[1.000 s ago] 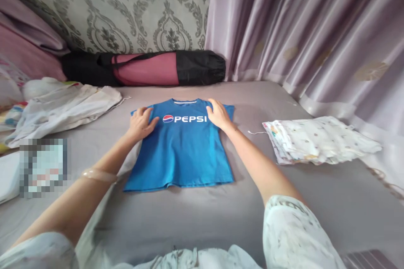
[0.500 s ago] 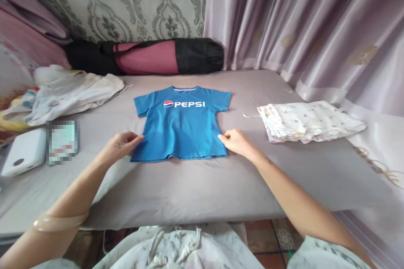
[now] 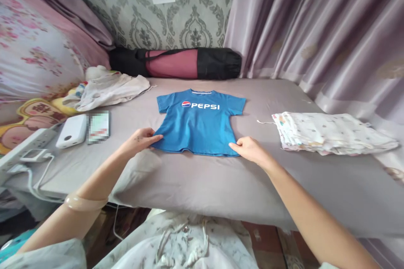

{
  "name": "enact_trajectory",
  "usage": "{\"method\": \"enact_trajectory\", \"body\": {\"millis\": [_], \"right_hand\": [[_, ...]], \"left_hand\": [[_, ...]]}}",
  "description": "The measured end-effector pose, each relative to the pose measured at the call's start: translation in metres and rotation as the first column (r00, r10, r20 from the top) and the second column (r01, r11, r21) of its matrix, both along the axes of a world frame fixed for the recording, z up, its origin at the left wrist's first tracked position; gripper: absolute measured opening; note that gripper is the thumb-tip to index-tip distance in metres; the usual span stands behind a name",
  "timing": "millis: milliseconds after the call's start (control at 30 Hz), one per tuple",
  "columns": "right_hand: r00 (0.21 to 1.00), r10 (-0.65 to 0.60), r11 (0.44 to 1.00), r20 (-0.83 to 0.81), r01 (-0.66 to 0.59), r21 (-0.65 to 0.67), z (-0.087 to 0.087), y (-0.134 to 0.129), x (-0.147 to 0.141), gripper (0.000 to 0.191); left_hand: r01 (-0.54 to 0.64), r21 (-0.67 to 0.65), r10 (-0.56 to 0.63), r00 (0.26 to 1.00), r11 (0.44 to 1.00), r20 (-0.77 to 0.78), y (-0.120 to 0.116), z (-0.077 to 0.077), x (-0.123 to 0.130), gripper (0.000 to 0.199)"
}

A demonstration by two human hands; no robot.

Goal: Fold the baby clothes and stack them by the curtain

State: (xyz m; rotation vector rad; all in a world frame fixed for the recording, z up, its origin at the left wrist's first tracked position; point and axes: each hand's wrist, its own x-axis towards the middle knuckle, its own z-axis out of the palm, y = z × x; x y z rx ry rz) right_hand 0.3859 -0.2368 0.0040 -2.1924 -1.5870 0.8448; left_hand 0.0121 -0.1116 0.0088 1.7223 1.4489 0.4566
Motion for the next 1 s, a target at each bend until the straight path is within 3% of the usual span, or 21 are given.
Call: {"method": "enact_trajectory", "body": {"millis": [67,167,300,533,700,800,900,1000], "right_hand": [[0.998,-0.027,0.999,-0.06,0.025,-0.038,0.005,0.0,0.005,0.052],[0.994,-0.063,0.989,-0.093,0.05,-0.136,0.008,-0.001,0.012,0.05],[0.999,0.019,0.992,-0.035,-0.023,-0.126,0.003,-0.001,0.016,0.047],[0.988,0.139,0.98,0.061,-0.129,-0.152,0.005,0.005,0.018,0.047],[0.972,0.235,0.936,0.031,-0.218,-0.276,0.01,0.02,0.028,0.049],[0.986,0.165,0.96,0.016,-0.157,-0.233,0.008,0.037,0.035,0.048],[0.999,0.009,0.998,0.041,-0.006,-0.062,0.005,0.06,0.037,0.045],[0.987,-0.143,0.988,0.077,0.139,0.062,-0.001,0.085,0.04,0.041]], "left_hand": [[-0.04,-0.061,0.045,0.996,0.997,0.078,0.004,0.0,-0.007,0.047],[-0.059,-0.074,0.064,0.995,0.995,0.073,0.009,-0.005,-0.019,0.049],[-0.011,-0.114,0.016,0.999,0.993,0.041,0.011,-0.011,-0.027,0.05],[0.025,-0.185,-0.034,0.998,0.982,-0.049,0.02,0.008,-0.02,0.055],[-0.106,-0.273,0.143,0.982,0.956,0.122,0.041,0.015,-0.002,0.052],[-0.212,-0.359,0.3,0.93,0.909,0.211,0.061,0.013,0.014,0.041],[-0.326,-0.416,0.456,0.85,0.849,0.265,0.082,0.01,0.027,0.028],[-0.343,-0.439,0.51,0.785,0.831,0.352,0.1,0.006,0.033,0.02]]}}
